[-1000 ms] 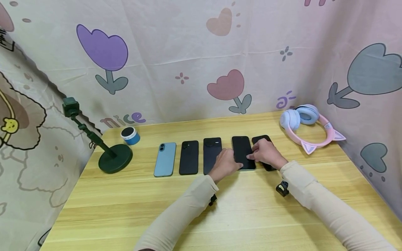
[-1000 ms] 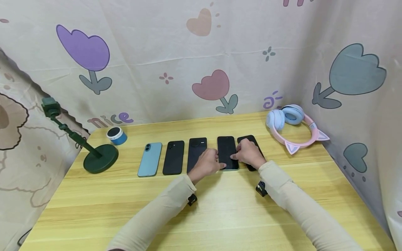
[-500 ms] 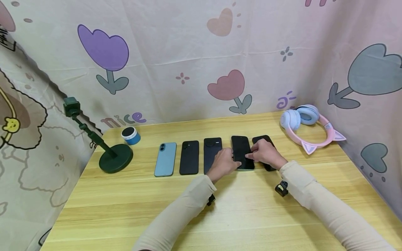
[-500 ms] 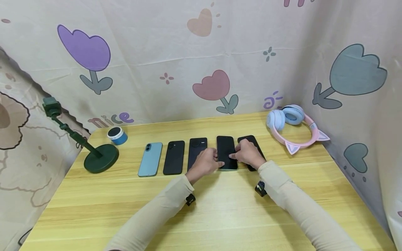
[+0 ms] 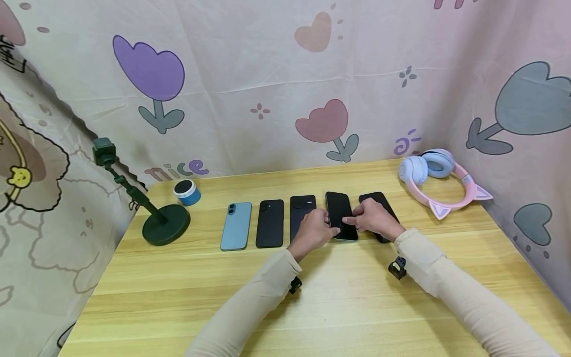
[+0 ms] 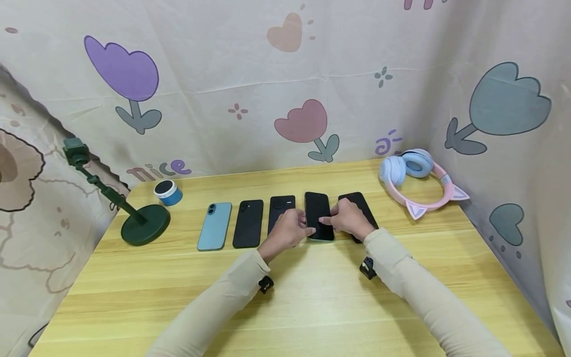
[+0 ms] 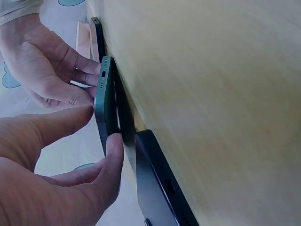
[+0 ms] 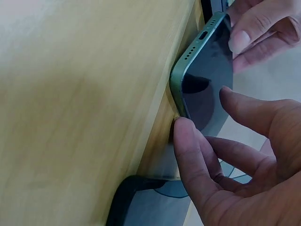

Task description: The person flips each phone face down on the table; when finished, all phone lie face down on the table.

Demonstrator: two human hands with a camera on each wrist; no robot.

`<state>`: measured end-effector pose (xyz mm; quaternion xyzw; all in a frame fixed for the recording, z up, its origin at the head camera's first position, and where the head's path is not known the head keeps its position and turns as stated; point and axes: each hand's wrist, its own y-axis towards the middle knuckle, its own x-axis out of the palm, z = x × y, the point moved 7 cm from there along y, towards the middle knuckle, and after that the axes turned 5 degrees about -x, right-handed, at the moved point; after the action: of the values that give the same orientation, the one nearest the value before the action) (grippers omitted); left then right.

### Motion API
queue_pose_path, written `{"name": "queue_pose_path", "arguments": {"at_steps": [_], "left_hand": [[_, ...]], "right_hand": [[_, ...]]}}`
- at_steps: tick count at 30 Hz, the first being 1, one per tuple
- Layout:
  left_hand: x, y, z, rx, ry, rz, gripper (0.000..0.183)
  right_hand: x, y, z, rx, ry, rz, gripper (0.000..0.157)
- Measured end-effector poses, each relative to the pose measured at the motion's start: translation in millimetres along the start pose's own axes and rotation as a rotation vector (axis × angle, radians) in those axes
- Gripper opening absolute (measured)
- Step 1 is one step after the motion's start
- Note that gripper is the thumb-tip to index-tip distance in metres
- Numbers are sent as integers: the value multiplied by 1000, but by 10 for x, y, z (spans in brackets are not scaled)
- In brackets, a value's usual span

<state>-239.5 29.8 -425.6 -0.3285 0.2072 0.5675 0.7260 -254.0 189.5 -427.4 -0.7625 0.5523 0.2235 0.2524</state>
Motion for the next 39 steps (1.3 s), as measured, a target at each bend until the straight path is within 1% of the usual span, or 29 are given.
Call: {"name": "queue_pose_path", "arguments": {"at_steps": [3, 6, 12, 18, 21, 26, 29, 34, 39], "left_hand": [[-25, -9, 0, 7, -20, 7, 49], [-48, -22, -7, 13, -43, 6, 54], [-83, -45, -42, 18, -101, -8, 57], [-122, -64, -77, 32, -158, -8, 58], [-137, -69, -103, 37, -217, -15, 58], [-168, -68, -140, 52, -342, -31, 56], [-183, -64, -146, 53, -394, -34, 55], [-188, -70, -173, 48, -424, -36, 59], [-187, -87, -201, 55, -439, -56, 65]], "right_hand": [[21, 8, -5, 17, 19, -7, 48], [34, 17, -15, 21, 25, -14, 44], [45, 20, -9, 39, 34, -24, 40], [87, 32, -1, 50, 71, -40, 46], [111, 38, 0, 57, 87, -45, 47], [139, 44, -11, 55, 104, -38, 47], [149, 49, -14, 47, 132, -29, 46], [169, 54, -12, 34, 215, -31, 48], [172, 46, 2, 37, 248, -28, 53]]}}
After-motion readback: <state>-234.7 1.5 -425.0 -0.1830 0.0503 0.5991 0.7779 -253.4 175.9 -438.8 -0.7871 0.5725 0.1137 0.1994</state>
